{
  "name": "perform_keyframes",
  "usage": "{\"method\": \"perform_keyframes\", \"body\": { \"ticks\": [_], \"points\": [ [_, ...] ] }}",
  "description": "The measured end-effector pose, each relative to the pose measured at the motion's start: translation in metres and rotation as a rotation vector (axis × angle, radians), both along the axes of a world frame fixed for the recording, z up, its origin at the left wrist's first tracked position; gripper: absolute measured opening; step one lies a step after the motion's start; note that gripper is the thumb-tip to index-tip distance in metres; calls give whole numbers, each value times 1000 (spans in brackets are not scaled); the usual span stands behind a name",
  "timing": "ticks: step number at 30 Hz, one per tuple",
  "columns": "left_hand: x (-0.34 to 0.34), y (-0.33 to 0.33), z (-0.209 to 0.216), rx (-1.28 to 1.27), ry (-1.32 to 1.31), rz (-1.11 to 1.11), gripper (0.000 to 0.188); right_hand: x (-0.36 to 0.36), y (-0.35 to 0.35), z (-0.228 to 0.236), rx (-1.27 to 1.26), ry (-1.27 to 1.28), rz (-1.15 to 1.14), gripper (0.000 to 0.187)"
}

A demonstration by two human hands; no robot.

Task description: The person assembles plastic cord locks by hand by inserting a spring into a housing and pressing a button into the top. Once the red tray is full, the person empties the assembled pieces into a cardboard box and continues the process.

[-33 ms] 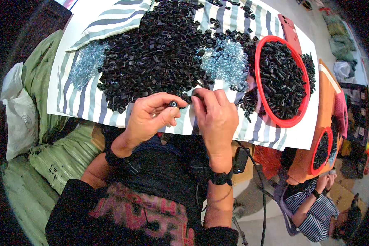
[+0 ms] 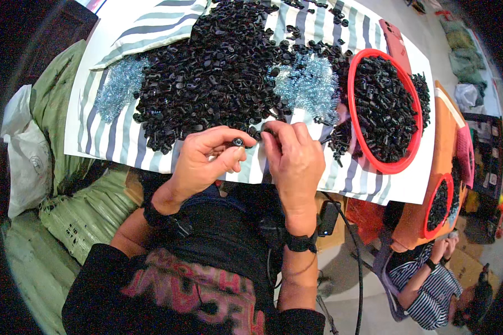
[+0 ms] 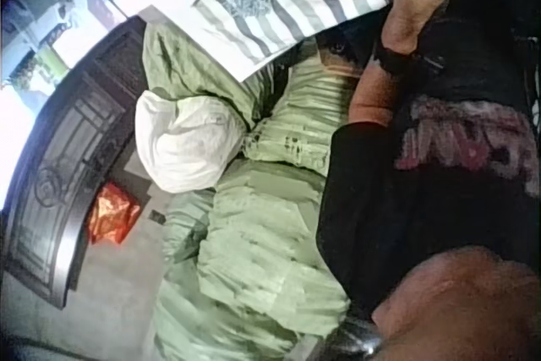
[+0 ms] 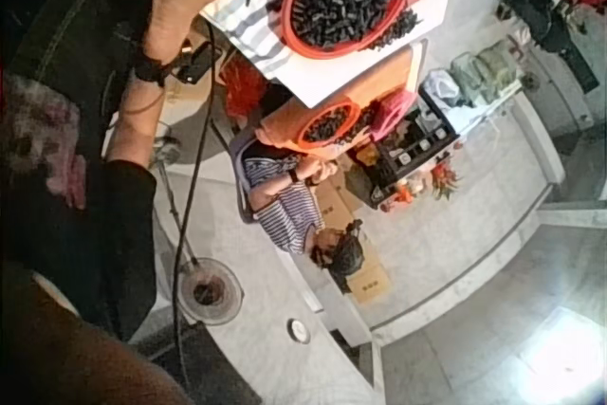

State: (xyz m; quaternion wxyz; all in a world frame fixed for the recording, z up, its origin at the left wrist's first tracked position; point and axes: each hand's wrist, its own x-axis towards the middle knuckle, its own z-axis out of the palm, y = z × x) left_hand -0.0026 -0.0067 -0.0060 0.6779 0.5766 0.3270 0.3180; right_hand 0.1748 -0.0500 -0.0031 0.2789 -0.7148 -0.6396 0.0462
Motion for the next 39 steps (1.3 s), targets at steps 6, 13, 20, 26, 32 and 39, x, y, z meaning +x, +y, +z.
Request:
{"method": "perform_keyframes", "body": {
  "ticks": [6,13,20,26,32,39],
  "points": [
    [2,0,-1,195,144,-4,17,-4,-10,13,31,397,-4,14],
    [3,-2,-1,168,118,16,17,4,-10,13,79,281,48,13],
    [-1,-2,1,11,-15,42,20,1,-11,11,-15,313,-18,17],
    [1,0,-1,124,85,-3,17,1,3,3,55,-16,126,21],
    [3,-1,-1,166,92,58,15,0,0,8,-74,146,66,20],
    [5,-1,0,234,158,-19,17,-3,-15,20,-20,793,-3,15]
  ]
}}
